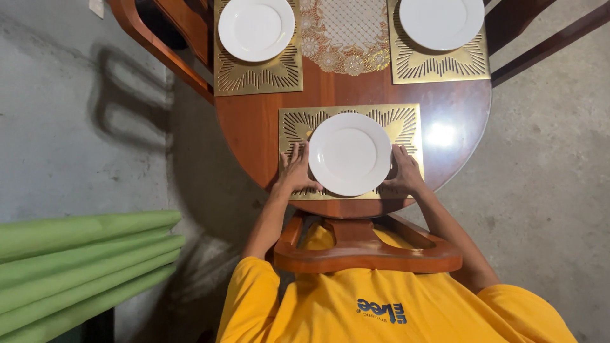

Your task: Arranging plates and a centerpiece bowl on a dining table from a nearby side bench.

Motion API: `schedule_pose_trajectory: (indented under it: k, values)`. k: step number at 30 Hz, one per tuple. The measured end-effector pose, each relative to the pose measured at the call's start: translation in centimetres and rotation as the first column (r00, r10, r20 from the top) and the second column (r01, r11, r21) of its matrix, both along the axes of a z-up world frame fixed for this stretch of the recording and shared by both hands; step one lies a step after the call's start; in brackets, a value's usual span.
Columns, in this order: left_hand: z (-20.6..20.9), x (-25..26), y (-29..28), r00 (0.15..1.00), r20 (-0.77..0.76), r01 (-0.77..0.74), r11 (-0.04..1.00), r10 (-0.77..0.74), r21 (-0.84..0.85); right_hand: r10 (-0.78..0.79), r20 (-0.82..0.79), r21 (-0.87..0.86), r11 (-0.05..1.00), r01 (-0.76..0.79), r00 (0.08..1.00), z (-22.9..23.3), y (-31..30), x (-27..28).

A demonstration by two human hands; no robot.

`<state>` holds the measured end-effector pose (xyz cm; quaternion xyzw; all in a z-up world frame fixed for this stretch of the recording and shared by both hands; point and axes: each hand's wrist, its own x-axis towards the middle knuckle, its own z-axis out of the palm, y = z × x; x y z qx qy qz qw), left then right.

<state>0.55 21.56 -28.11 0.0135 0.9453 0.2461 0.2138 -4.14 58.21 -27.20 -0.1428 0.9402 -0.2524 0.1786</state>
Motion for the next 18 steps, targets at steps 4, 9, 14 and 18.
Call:
schedule_pose_trajectory:
  k: [4, 9, 14, 18]
  values:
    - [0.7, 0.7, 0.2, 0.999, 0.018, 0.042, 0.999, -0.042, -0.033, 0.024, -0.044, -0.032, 0.999, -0.025, 0.999, -0.9, 0.5, 0.1]
    - [0.8, 1.4, 0.7, 0.999, 0.036, 0.026, 0.993, -0.023, -0.112, -0.055, 0.012, 0.115, 0.992, 0.054, 0.998, 1.2, 0.0, 0.5]
    - [2.1, 2.0, 0.5, 0.997, -0.07, -0.029, 0.995, 0.022, -0.095, -0.059, -0.011, 0.294, 0.954, 0.059, 0.998, 2.9, 0.1, 0.6]
    - [2.9, 2.9, -1.2, 0.939, 0.035, -0.335, 0.935, 0.341, -0.116, -0.367, -0.024, 0.112, 0.923, 0.367, 0.93, 2.5, 2.8, 1.1]
